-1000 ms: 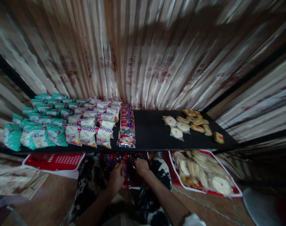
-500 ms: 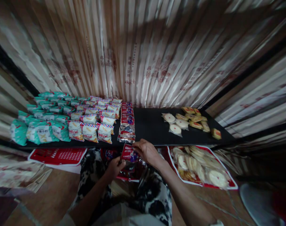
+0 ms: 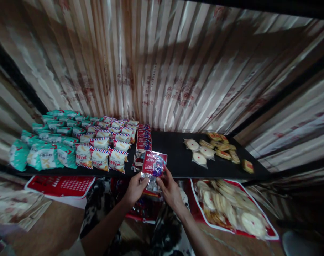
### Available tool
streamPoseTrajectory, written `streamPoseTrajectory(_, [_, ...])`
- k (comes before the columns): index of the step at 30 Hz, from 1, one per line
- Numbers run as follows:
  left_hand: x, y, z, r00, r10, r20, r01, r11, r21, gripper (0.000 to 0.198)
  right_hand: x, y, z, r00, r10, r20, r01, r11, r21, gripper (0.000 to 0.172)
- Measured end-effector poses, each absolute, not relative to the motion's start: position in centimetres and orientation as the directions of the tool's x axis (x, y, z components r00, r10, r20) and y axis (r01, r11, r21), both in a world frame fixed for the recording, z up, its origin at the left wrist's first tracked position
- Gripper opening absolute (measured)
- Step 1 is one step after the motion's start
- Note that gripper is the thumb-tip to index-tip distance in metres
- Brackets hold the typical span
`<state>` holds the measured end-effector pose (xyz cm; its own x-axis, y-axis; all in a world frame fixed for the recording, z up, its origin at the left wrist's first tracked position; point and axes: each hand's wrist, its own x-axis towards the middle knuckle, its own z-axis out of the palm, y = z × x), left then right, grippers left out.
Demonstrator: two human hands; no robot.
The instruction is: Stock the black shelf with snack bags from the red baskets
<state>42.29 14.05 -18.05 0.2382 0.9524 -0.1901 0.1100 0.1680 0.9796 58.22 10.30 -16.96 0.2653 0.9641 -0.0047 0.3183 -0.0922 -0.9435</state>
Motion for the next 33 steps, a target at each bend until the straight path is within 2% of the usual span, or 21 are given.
streamPoseTrajectory(4, [43.9, 15.5, -18.3, 0.151, 0.970, -0.189, 0.070, 0.180, 0.981, 0.036, 58.2, 11.9, -17.4, 0.392, 0.919, -0.046, 0.173, -0.123, -0.977, 0.074])
streamPoseTrajectory(8, [44.4, 16.3, -17.6, 0.065, 0.994, -0.089, 0.255, 0.070, 0.964, 0.057, 58.5, 14.5, -17.1, 0.414, 0.907, -0.078, 0.059, -0.113, -0.992, 0.074])
streamPoseTrajectory(11, [44.8, 15.8, -16.8, 0.099, 0.994, 0.038, 0.390, -0.074, 0.918, 0.056, 58.8, 16.0, -17.2, 0.463, 0.878, -0.120, 0.010, -0.140, -0.990, 0.077])
streamPoseTrajectory(13, [45.5, 14.8, -16.5, 0.128, 0.990, 0.063, 0.458, -0.115, 0.881, 0.052, 59.1, 16.4, -17.5, 0.496, 0.856, -0.147, -0.034, -0.149, -0.988, 0.078])
streamPoseTrajectory(17, [47.3, 12.2, -16.6, 0.206, 0.974, 0.091, 0.470, -0.180, 0.864, 0.052, 60.1, 15.8, -18.2, 0.556, 0.807, -0.198, -0.131, -0.149, -0.980, 0.079])
streamPoseTrajectory(25, [48.6, 11.0, -16.9, 0.316, 0.948, 0.042, 0.459, -0.192, 0.868, 0.051, 62.3, 14.2, -18.9, 0.614, 0.755, -0.230, -0.069, -0.239, -0.969, 0.069])
streamPoseTrajectory(33, [46.2, 13.8, -17.4, 0.172, 0.975, 0.143, 0.555, -0.216, 0.803, 0.044, 59.1, 17.3, -18.8, 0.531, 0.833, -0.154, -0.011, -0.175, -0.985, 0.059])
